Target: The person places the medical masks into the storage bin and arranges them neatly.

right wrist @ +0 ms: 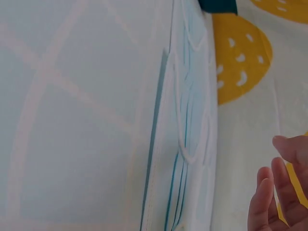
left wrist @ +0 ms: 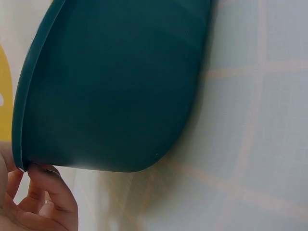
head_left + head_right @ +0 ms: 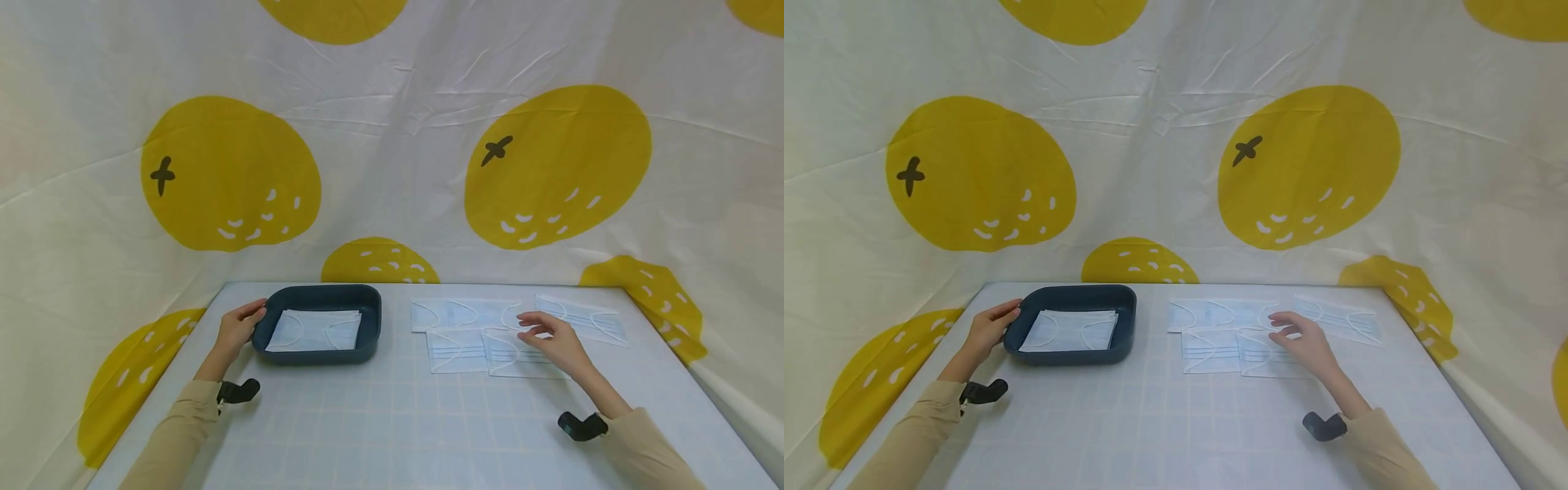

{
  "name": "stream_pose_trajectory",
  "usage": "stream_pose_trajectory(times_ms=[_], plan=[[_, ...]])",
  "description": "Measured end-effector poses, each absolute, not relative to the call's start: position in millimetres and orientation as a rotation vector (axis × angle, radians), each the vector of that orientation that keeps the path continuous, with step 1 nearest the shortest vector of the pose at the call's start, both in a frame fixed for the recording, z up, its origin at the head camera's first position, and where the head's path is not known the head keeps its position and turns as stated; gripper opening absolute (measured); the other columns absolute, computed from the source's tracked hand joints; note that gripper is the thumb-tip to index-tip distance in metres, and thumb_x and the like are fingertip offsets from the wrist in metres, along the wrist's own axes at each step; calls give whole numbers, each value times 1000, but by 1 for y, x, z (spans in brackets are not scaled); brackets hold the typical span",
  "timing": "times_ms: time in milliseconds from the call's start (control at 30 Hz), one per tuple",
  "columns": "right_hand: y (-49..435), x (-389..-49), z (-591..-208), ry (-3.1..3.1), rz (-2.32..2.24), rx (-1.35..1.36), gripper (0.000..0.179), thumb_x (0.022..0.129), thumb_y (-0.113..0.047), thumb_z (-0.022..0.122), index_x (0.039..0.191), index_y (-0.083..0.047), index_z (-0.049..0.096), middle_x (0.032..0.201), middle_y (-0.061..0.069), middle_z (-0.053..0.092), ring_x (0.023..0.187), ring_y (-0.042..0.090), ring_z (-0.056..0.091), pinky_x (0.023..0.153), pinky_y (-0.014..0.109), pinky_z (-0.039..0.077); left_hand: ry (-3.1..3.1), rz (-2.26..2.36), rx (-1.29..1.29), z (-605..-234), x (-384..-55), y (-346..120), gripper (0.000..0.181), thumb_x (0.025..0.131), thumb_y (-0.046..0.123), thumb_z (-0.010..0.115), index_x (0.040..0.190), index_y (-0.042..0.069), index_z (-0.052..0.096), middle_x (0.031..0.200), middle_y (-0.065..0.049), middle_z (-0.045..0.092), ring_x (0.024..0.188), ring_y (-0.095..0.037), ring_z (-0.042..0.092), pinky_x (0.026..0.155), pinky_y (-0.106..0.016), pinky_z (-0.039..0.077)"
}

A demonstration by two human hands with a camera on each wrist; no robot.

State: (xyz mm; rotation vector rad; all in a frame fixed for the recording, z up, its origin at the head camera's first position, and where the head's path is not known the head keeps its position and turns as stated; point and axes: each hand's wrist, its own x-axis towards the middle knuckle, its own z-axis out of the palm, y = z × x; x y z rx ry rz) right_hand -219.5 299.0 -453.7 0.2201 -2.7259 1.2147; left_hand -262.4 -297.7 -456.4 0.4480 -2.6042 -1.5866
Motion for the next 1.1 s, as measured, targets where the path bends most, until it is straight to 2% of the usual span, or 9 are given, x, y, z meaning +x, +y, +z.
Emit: stream_pose_trajectory(times_ms=[100, 200, 267, 533, 767, 867, 1000, 1100], plan=[[310, -215, -451, -2753, 1200, 200, 40, 90, -24, 67, 126, -6, 60, 117, 19, 66, 89, 9, 59, 70, 14, 50, -2608, -1577, 435, -456, -262, -298, 49, 100, 33, 50, 143, 11, 47, 146, -16, 47, 100, -4, 53, 67, -10, 50], [322, -213, -451, -2754, 1175, 192, 40, 91, -24, 67, 126, -6, 59, 117, 20, 66, 84, -6, 54, 70, 14, 51, -2607, -1577, 427, -456, -263, -297, 48, 100, 33, 49, 143, 10, 46, 146, -17, 46, 111, -13, 54, 68, -9, 49], [329, -211, -451, -2752, 1153, 187, 40, 90, -23, 68, 126, -6, 59, 116, 20, 66, 83, -8, 54, 70, 13, 50, -2606, -1574, 423, -456, -263, -296, 48, 101, 32, 48, 143, 10, 46, 146, -17, 46, 117, -19, 51, 68, -9, 49], [355, -211, -459, -2784, 1061, 92, 44, 88, -25, 70, 124, -3, 59, 114, 20, 66, 89, 19, 61, 68, 10, 46, -2608, -1549, 430, -456, -263, -297, 47, 100, 31, 49, 142, 9, 47, 144, -18, 48, 105, -11, 53, 66, -12, 50], [380, -215, -465, -2875, 1038, 31, 56, 89, -36, 68, 130, -2, 54, 120, 25, 62, 96, 29, 61, 70, 18, 48, -2613, -1550, 446, -457, -261, -298, 47, 101, 30, 48, 142, 9, 47, 145, -18, 47, 109, -17, 52, 66, -12, 49], [386, -218, -467, -2912, 1062, 10, 59, 89, -37, 68, 132, -1, 52, 121, 26, 61, 98, 32, 61, 69, 18, 49, -2603, -1551, 445, -457, -260, -297, 46, 101, 30, 48, 142, 9, 47, 144, -18, 48, 110, -19, 51, 66, -12, 49], [393, -221, -469, -2939, 1088, 21, 60, 88, -36, 69, 132, 2, 51, 121, 28, 59, 97, 33, 61, 67, 15, 49, -2572, -1565, 470, -457, -261, -296, 47, 99, 32, 52, 140, 9, 50, 143, -18, 49, 103, -13, 53, 65, -12, 49], [396, -224, -471, -2959, 1094, 21, 62, 86, -37, 70, 130, 3, 52, 122, 30, 59, 98, 34, 60, 68, 18, 53, -2563, -1565, 472, -457, -260, -295, 49, 98, 35, 54, 139, 9, 51, 143, -20, 48, 96, -8, 53, 64, -13, 50]])
